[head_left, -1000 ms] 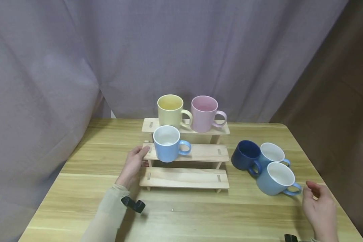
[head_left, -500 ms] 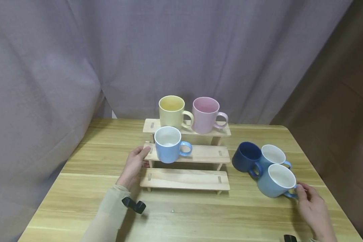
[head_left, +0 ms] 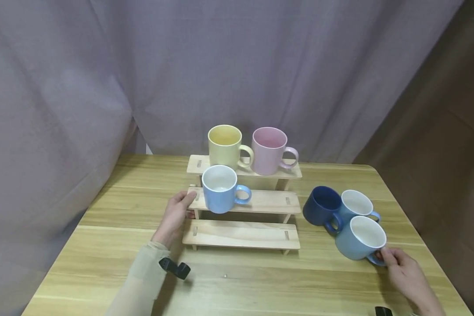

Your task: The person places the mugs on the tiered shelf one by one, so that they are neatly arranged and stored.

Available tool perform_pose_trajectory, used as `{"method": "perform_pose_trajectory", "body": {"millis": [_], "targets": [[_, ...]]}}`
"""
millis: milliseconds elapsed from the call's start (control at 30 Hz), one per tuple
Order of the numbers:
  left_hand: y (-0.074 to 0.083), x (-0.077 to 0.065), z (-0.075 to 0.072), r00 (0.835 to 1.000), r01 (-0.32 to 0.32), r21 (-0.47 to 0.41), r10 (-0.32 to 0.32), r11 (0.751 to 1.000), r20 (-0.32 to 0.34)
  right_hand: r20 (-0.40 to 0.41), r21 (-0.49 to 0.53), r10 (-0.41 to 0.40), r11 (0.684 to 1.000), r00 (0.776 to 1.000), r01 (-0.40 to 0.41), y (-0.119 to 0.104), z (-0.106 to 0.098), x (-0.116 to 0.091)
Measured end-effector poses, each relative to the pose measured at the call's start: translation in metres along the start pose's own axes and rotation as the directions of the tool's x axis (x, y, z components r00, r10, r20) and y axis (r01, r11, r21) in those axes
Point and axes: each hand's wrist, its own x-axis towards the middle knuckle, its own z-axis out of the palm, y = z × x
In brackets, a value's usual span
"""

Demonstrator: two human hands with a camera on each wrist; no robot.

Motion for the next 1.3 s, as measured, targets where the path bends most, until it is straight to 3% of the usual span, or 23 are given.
{"method": "perform_pose_trajectory", "body": {"millis": [100, 300, 400, 567, 867, 1133, 1300], "targets": [[0.0, 0.0, 0.0, 1.0, -0.001, -0.011, 0.001, 1.0, -0.001, 0.048, 0.028, -0.022, 0.999, 0.999, 0.021, 0.002, -0.003, -0.001], [-0.001, 0.001, 0.0, 1.0, -0.001, -0.019, 0.001, 1.0, 0.007, 0.104, 0.168, -0.003, 0.986, 0.995, -0.015, 0.005, -0.006, -0.003], [-0.001, 0.0, 0.0, 1.0, -0.001, -0.016, 0.002, 1.0, 0.009, 0.1, 0.164, 0.006, 0.986, 0.995, -0.022, 0.006, -0.005, -0.003], [-0.002, -0.001, 0.0, 1.0, 0.001, -0.006, -0.001, 1.0, 0.011, 0.076, 0.128, 0.039, 0.991, 0.996, -0.048, 0.005, -0.001, -0.006], [-0.002, 0.0, 0.0, 1.0, 0.004, 0.013, -0.004, 1.0, 0.011, -0.014, 0.166, 0.128, 0.978, 0.992, -0.124, -0.001, 0.007, -0.01], [0.001, 0.0, 0.001, 1.0, 0.019, 0.015, -0.02, 1.0, 0.016, -0.083, 0.226, 0.125, 0.969, 0.989, -0.103, -0.003, 0.004, -0.018], [0.001, -0.001, 0.0, 1.0, 0.021, 0.01, -0.021, 1.0, 0.003, -0.117, 0.173, 0.063, 0.984, 0.991, -0.042, -0.01, -0.008, -0.023]]}}
